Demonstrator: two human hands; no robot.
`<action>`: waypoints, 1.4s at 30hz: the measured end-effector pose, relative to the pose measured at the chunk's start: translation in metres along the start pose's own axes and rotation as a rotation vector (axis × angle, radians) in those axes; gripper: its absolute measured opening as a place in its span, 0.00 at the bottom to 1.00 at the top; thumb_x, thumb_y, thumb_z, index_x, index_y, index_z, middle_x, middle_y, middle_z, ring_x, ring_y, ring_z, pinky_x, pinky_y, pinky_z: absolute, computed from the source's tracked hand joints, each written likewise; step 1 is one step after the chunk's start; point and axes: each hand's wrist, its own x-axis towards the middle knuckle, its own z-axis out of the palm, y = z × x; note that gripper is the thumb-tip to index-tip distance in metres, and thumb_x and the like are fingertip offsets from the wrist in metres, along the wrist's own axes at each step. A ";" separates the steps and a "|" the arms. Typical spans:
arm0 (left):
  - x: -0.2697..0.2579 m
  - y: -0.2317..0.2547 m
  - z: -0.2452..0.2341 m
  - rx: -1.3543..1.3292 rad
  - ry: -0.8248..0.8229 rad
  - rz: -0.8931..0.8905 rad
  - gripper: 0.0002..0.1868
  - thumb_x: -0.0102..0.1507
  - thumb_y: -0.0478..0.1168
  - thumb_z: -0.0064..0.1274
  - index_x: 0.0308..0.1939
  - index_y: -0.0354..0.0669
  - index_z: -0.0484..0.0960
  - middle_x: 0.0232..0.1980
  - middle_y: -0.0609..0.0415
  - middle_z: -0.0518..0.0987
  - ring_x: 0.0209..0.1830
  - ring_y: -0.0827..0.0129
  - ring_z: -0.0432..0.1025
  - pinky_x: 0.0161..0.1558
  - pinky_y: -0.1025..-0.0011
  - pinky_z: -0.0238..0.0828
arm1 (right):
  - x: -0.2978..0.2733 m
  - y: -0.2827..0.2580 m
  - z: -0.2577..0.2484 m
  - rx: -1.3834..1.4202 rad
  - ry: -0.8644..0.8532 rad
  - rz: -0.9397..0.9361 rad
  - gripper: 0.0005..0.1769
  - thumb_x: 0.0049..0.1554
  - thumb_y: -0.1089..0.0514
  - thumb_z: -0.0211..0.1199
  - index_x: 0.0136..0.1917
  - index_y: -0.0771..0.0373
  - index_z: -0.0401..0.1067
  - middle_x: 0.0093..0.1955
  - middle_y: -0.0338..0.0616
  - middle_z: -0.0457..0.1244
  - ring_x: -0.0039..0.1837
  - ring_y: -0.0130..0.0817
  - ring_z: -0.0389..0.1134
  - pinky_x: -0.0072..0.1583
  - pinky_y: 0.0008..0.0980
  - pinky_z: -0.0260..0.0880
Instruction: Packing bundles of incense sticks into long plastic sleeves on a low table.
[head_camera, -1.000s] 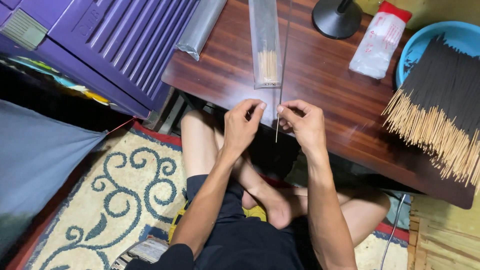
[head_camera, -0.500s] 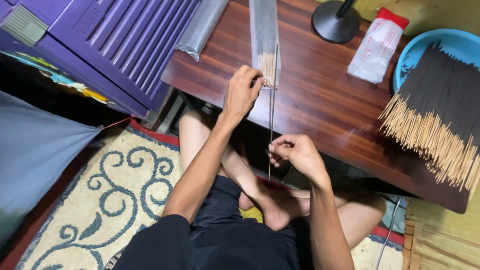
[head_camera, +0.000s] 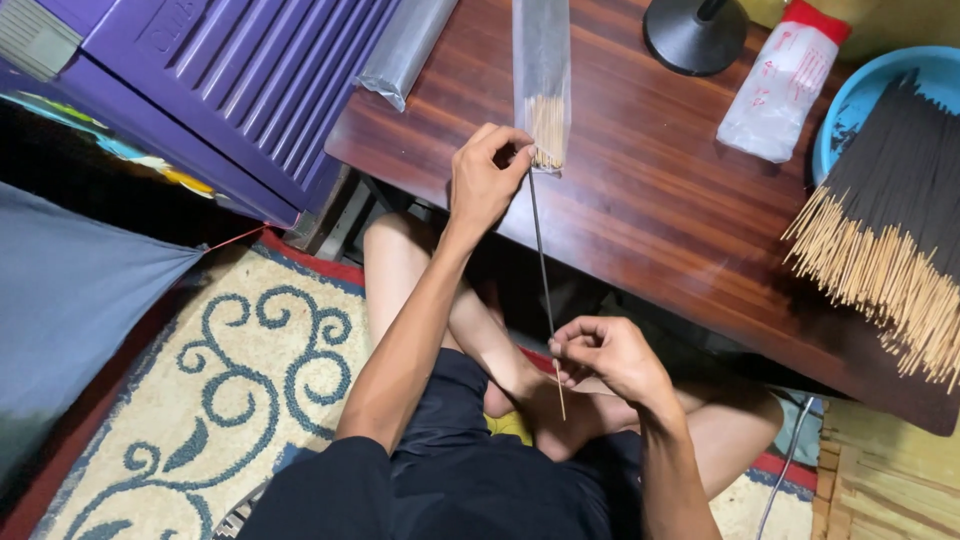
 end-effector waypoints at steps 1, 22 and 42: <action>0.001 0.000 0.000 -0.004 -0.001 0.003 0.05 0.59 0.43 0.65 0.38 0.59 0.86 0.33 0.60 0.79 0.36 0.65 0.78 0.40 0.69 0.77 | 0.003 -0.007 -0.002 -0.005 0.025 -0.037 0.07 0.52 0.72 0.63 0.44 0.80 0.78 0.32 0.66 0.70 0.32 0.47 0.74 0.35 0.41 0.80; 0.006 0.012 -0.006 -0.056 -0.077 -0.056 0.03 0.65 0.40 0.57 0.42 0.53 0.79 0.43 0.53 0.83 0.44 0.55 0.80 0.42 0.66 0.80 | 0.004 -0.044 0.002 -0.510 0.333 0.055 0.11 0.50 0.54 0.70 0.47 0.50 0.86 0.34 0.38 0.74 0.36 0.31 0.74 0.51 0.32 0.72; 0.004 0.005 -0.006 -0.102 -0.026 -0.018 0.04 0.64 0.39 0.59 0.42 0.52 0.84 0.35 0.55 0.82 0.38 0.61 0.79 0.41 0.69 0.80 | 0.102 -0.125 0.037 -0.678 0.593 -0.381 0.16 0.56 0.50 0.67 0.57 0.54 0.80 0.44 0.47 0.73 0.51 0.50 0.75 0.55 0.50 0.73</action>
